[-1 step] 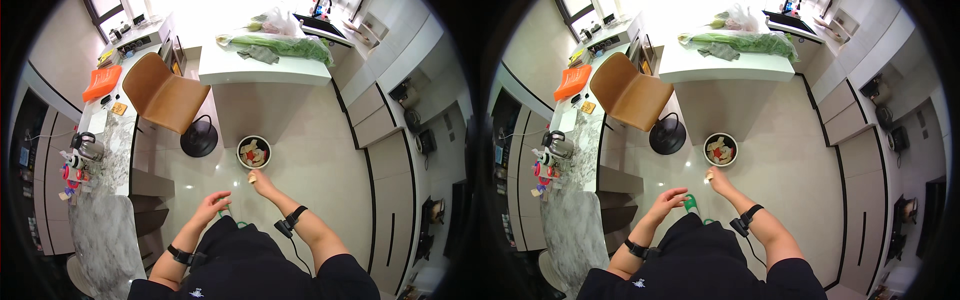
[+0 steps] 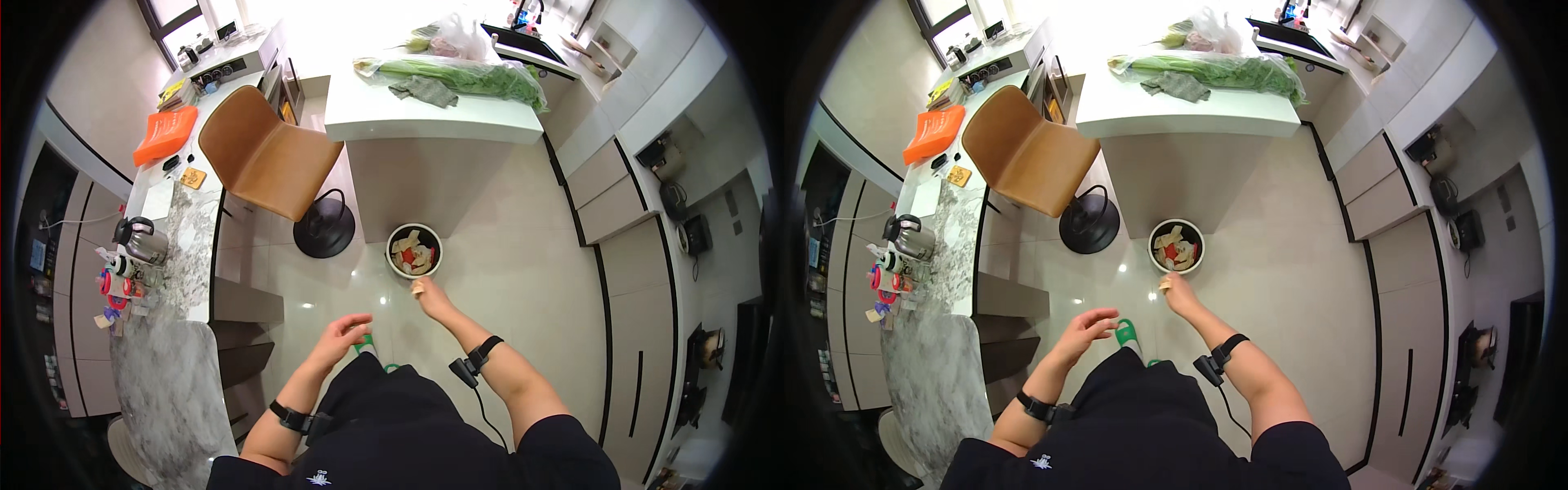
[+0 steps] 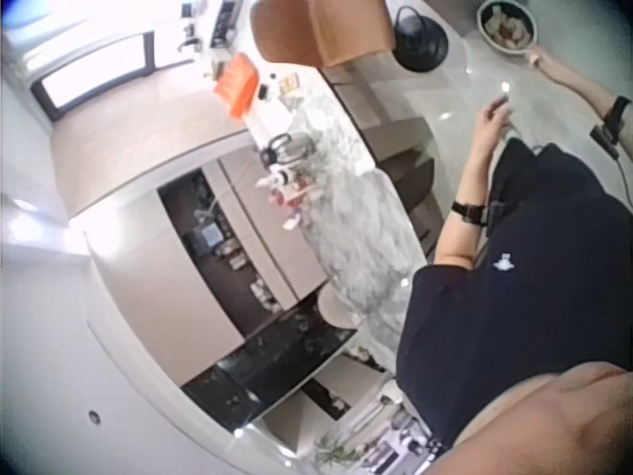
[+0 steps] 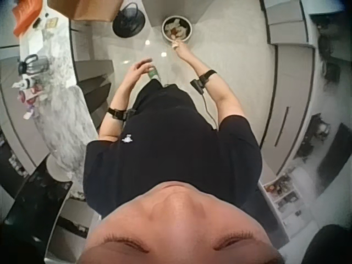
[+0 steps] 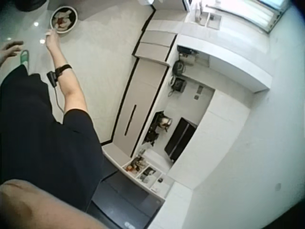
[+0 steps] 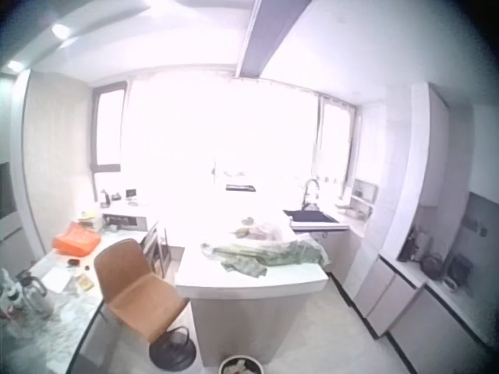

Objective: Cleaning a marble dining table with a cloth and napkins.

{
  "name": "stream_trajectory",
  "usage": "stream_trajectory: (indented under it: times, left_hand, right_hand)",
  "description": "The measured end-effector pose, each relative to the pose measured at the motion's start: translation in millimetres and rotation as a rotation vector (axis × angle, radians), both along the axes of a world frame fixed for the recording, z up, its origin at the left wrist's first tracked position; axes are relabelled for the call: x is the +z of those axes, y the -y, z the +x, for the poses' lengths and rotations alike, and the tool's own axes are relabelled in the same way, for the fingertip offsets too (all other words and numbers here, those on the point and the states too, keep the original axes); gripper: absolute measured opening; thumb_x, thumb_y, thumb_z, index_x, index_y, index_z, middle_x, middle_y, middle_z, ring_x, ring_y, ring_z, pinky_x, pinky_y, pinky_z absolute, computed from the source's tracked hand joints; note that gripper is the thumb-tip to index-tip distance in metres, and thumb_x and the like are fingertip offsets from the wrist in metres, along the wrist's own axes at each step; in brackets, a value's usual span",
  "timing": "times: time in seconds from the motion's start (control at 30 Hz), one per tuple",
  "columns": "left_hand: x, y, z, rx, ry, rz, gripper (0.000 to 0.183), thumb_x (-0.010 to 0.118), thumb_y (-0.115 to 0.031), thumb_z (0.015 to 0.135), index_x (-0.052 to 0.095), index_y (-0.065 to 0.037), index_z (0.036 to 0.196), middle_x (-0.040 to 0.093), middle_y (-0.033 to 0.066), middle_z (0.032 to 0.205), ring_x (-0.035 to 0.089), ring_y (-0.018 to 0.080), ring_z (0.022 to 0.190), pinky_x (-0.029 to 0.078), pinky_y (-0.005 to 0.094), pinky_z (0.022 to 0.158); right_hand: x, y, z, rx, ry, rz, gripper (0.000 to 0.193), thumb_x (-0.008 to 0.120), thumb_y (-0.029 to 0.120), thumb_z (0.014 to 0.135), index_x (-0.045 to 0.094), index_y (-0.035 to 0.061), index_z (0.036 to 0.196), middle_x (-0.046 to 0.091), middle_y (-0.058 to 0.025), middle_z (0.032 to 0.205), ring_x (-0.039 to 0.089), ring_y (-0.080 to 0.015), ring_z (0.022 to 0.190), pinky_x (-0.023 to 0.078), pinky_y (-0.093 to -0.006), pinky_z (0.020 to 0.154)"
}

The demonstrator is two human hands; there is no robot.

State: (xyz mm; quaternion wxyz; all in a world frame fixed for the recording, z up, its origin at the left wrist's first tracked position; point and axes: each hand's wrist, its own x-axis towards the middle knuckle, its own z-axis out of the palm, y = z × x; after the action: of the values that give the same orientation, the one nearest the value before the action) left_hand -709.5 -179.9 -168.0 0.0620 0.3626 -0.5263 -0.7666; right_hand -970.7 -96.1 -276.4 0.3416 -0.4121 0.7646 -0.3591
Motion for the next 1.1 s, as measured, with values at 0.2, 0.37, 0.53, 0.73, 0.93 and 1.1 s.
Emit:
stream_trajectory:
  times: [0.2, 0.37, 0.53, 0.73, 0.93, 1.1]
  left_hand:
    - [-6, 53, 22, 0.238, 0.106, -0.01, 0.032, 0.057, -0.019, 0.097, 0.059, -0.003, 0.124, 0.065, 0.0068, 0.12, 0.063, 0.0158, 0.105, 0.05, 0.0293, 0.087]
    - [18, 40, 28, 0.515, 0.179, -0.052, 0.029, 0.056, -0.016, 0.096, 0.061, -0.003, 0.122, 0.066, 0.0066, 0.117, 0.064, 0.0155, 0.101, 0.05, 0.029, 0.086]
    - [10, 8, 8, 0.77, 0.173, -0.124, 0.026, 0.055, -0.015, 0.097, 0.061, -0.005, 0.12, 0.067, 0.0061, 0.115, 0.064, 0.015, 0.1, 0.049, 0.0284, 0.084]
    - [18, -133, 18, 1.255, 0.368, -0.157, 0.026, 0.055, -0.016, 0.098, 0.061, -0.003, 0.12, 0.066, 0.0067, 0.116, 0.064, 0.0158, 0.101, 0.05, 0.0289, 0.084]
    - [16, -283, 14, 1.599, 0.567, -0.37, 0.024, 0.055, -0.013, 0.097, 0.061, 0.0, 0.116, 0.067, 0.0098, 0.113, 0.065, 0.0168, 0.099, 0.051, 0.0304, 0.085]
    - [8, -458, -17, 2.003, 0.817, -0.219, 0.022, 0.056, -0.012, 0.096, 0.062, 0.0, 0.114, 0.068, 0.0082, 0.11, 0.065, 0.016, 0.096, 0.051, 0.0297, 0.083]
  right_hand:
    - [-62, 44, -92, -0.215, 0.169, 0.296, 0.046, 0.056, 0.011, 0.087, 0.035, 0.0016, 0.128, 0.066, -0.0193, 0.091, 0.068, -0.0272, 0.075, 0.055, -0.0382, 0.063]
    - [-60, 95, -124, -0.158, 0.323, 0.457, 0.076, 0.063, 0.008, 0.084, 0.016, 0.0028, 0.143, 0.061, -0.0235, 0.108, 0.069, -0.0258, 0.079, 0.06, -0.034, 0.057]
    - [-139, 137, -187, -0.068, -0.065, 0.226, 0.087, 0.064, 0.008, 0.084, 0.009, 0.006, 0.152, 0.051, -0.0269, 0.129, 0.067, -0.0286, 0.096, 0.06, -0.0349, 0.065]
    - [-7, 164, -64, 0.444, 0.355, 0.257, 0.07, 0.059, 0.01, 0.089, 0.025, 0.0051, 0.15, 0.046, -0.0204, 0.14, 0.064, -0.019, 0.087, 0.054, -0.0322, 0.075]
    - [72, 103, 28, 1.11, 0.491, 0.301, 0.051, 0.055, 0.01, 0.095, 0.038, 0.0051, 0.143, 0.044, -0.0151, 0.144, 0.062, -0.0218, 0.109, 0.051, -0.0333, 0.09]
    - [101, 8, 123, 1.642, 0.353, 0.369, 0.042, 0.054, 0.012, 0.096, 0.047, 0.004, 0.136, 0.052, -0.0119, 0.137, 0.063, -0.0219, 0.109, 0.051, -0.033, 0.09]
